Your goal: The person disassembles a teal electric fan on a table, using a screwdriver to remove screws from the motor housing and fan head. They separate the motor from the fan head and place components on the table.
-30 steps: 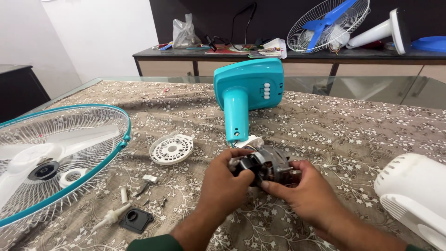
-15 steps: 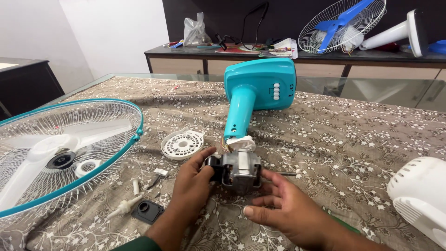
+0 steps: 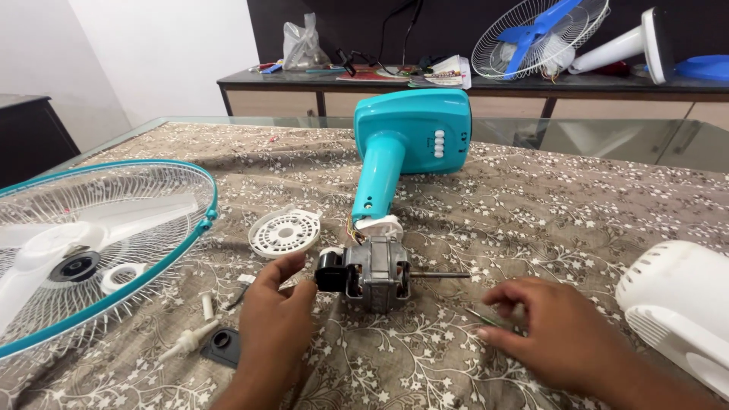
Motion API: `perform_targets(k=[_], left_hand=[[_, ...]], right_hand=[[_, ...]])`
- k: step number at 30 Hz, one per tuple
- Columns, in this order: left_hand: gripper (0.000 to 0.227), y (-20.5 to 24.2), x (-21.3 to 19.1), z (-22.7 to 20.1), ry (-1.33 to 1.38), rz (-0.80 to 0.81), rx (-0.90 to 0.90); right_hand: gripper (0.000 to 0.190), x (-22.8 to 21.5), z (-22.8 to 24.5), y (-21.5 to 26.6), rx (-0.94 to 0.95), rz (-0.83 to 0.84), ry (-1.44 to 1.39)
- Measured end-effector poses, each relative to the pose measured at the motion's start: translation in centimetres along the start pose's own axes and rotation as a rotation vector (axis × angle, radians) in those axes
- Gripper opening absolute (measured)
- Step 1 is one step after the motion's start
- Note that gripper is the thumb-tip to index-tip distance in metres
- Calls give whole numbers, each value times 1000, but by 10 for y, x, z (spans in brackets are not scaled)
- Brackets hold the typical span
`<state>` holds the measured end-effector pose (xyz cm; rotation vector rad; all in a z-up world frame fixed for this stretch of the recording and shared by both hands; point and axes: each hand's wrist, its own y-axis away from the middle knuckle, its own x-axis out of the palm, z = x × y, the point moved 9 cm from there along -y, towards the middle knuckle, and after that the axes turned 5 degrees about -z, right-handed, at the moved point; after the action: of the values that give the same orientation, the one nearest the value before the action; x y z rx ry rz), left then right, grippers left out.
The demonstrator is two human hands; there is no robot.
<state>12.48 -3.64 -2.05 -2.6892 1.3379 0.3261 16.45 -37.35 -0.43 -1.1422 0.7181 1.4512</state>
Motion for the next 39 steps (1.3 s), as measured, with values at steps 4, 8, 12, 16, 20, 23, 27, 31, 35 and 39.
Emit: perform_targets(k=[4,8,12,16,20,23,27,31,35,39], left_hand=[[55,1,5,7,-37,51,-25],[65,-4,20,-12,183,147,117],[49,-17,30,-4,273,203,-252],[41,-33,3,-12,476,12,-310],[47,-46,-7,-20,481,15,-151],[53,-42,19,-2,322,183,-266],[57,-36,31,1,116,204,-121],[60,-31,25,-11,-219,97,107],[65,-26,24,-29,-332,75,325],[61,-27,26,-29,-353,128,333]], right_hand=[[43,22,-35,4,138,209,-51],[37,28,-52,6,298,172,-203],[41,27,-50,10,299,75,-163],[44,23,-46,13,259,13,-65],[45,19,-42,16,265,4,-50],[44,18,-40,16,288,29,-4],[45,17,-39,16,283,9,-27],[46,19,-42,16,269,-5,-70],[46,20,-45,15,269,-7,-55],[46,21,-44,13,262,5,-29]])
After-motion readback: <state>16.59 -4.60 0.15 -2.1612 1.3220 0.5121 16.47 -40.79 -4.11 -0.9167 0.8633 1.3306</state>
